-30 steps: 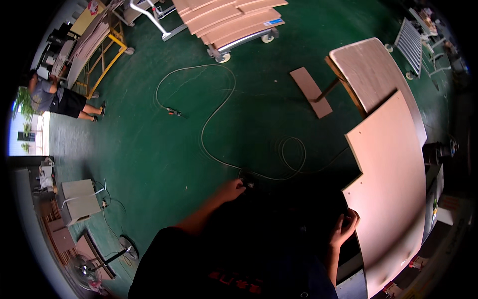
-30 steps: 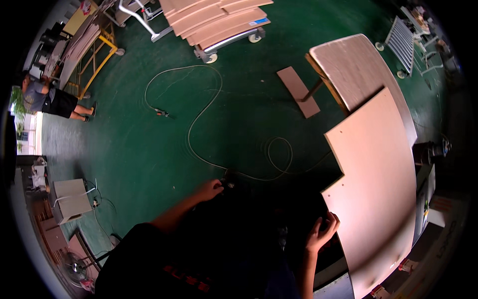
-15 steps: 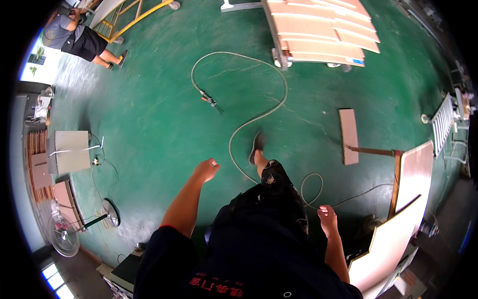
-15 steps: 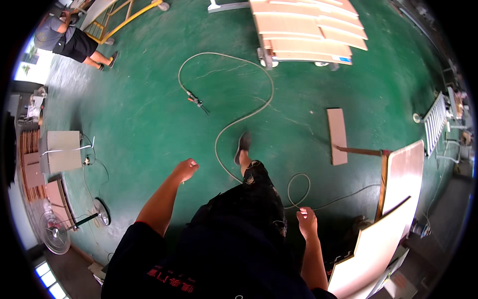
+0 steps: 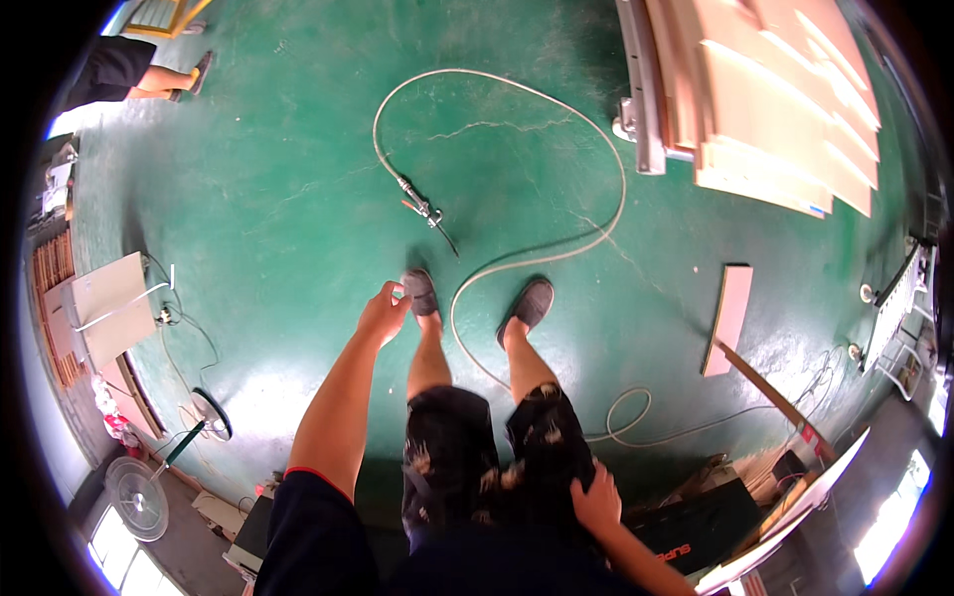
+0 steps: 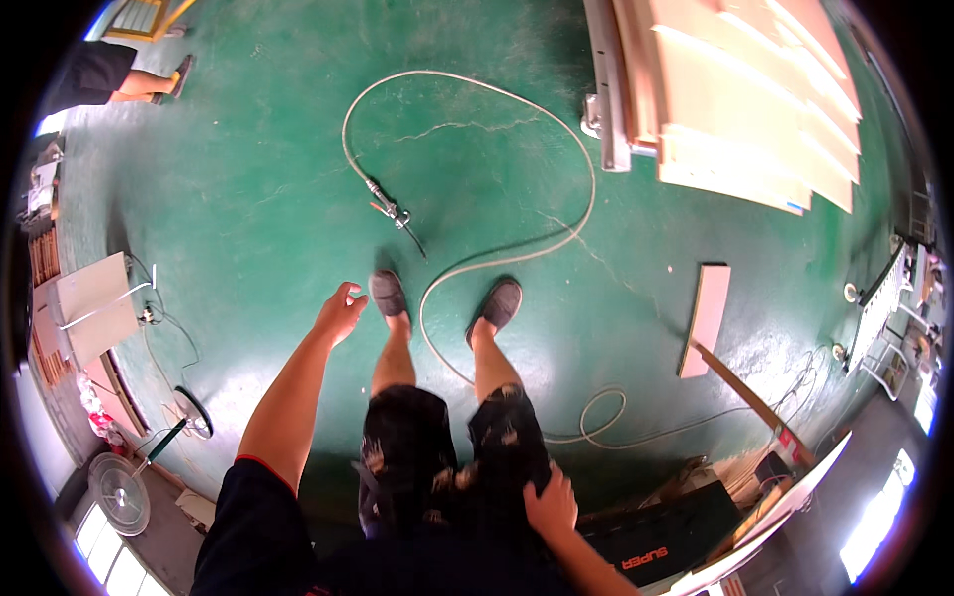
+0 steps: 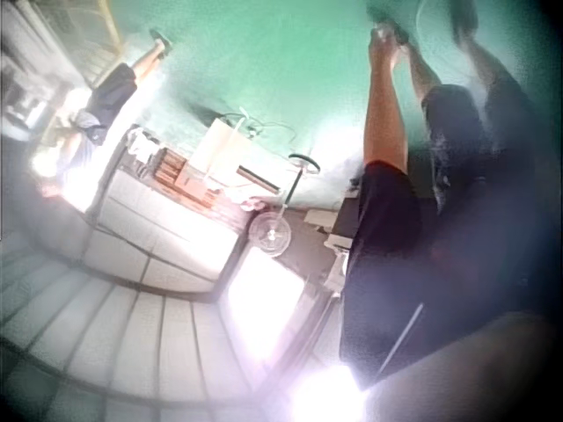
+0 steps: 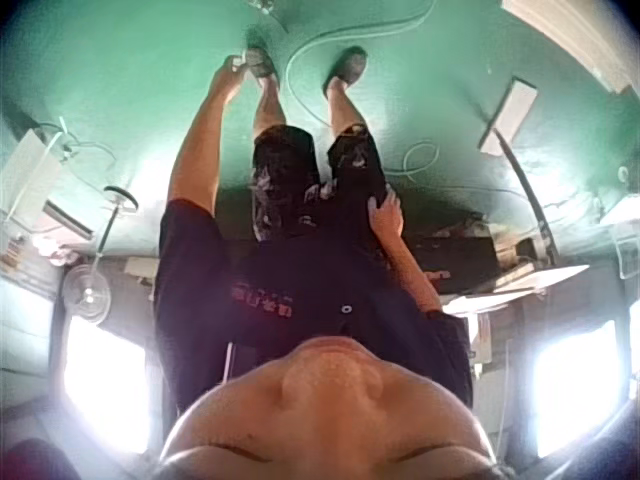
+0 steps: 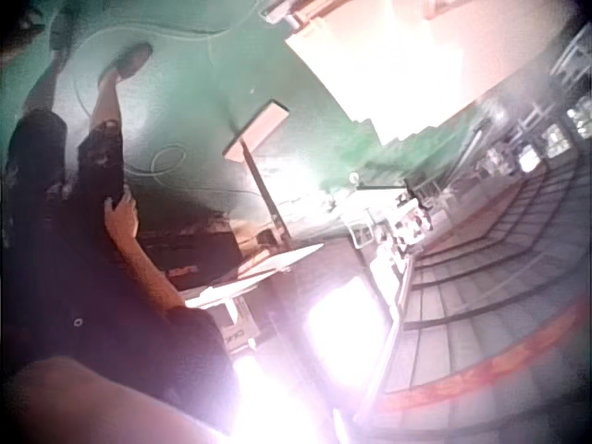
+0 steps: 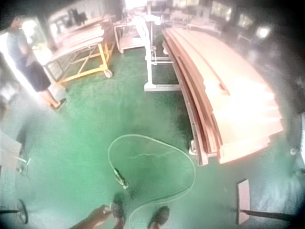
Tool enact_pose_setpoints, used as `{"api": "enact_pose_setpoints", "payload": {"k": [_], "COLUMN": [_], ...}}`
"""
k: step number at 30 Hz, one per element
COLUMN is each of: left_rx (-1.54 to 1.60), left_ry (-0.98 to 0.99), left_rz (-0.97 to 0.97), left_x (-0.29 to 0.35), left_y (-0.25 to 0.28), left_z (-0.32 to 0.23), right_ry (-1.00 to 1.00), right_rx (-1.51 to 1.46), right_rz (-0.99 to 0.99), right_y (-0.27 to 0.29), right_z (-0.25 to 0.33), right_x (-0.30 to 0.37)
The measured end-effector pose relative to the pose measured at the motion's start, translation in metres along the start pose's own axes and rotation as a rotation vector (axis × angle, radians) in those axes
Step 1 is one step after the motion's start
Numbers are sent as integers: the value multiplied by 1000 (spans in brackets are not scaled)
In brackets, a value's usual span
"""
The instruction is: The person feeds a wooden board into an industrial woodworking machine, uses an air nozzle to spray the board and machine bed, and later applies a piece of yellow tape to a board.
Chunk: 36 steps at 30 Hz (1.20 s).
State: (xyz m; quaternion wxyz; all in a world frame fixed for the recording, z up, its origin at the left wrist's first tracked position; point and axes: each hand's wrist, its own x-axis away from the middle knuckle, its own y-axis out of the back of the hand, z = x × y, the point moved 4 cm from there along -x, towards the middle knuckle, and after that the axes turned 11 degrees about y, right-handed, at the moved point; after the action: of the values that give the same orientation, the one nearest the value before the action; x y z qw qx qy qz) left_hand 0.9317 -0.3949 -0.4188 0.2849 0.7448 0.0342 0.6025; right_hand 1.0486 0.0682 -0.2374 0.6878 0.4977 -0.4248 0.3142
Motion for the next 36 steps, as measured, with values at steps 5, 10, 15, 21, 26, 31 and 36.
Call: {"api": "enact_pose_setpoints", "payload": {"k": [5,10,15,21,26,31,36], "left_rx": [-247,-98,505,911,654,-241,-732], "left_ry": [14,183,216,330,301,-341,-456], "left_rz": [14,-190,-116,86,503,836,1043], "left_x": [-205,-389,-388,-229,21,220,348], "left_y": [-55,-117,-142,-124,-75,-29,-8], "left_z": [-12,8,-22,-27,-43,-111,-168], "right_ry": [-123,-288,-426,-232,23,521,746], "right_rx": [-3,-49,-82,-112,-342,-339,-263], "right_rz": [-173,-196,-165,-261,-317,-744,-964], "right_y": [-8,-40,-61,-71,-28,87,127], "right_z": [33,24,28,29,71,152,164], "right_x": [-17,-1,12,22,-11,-1,69]}}
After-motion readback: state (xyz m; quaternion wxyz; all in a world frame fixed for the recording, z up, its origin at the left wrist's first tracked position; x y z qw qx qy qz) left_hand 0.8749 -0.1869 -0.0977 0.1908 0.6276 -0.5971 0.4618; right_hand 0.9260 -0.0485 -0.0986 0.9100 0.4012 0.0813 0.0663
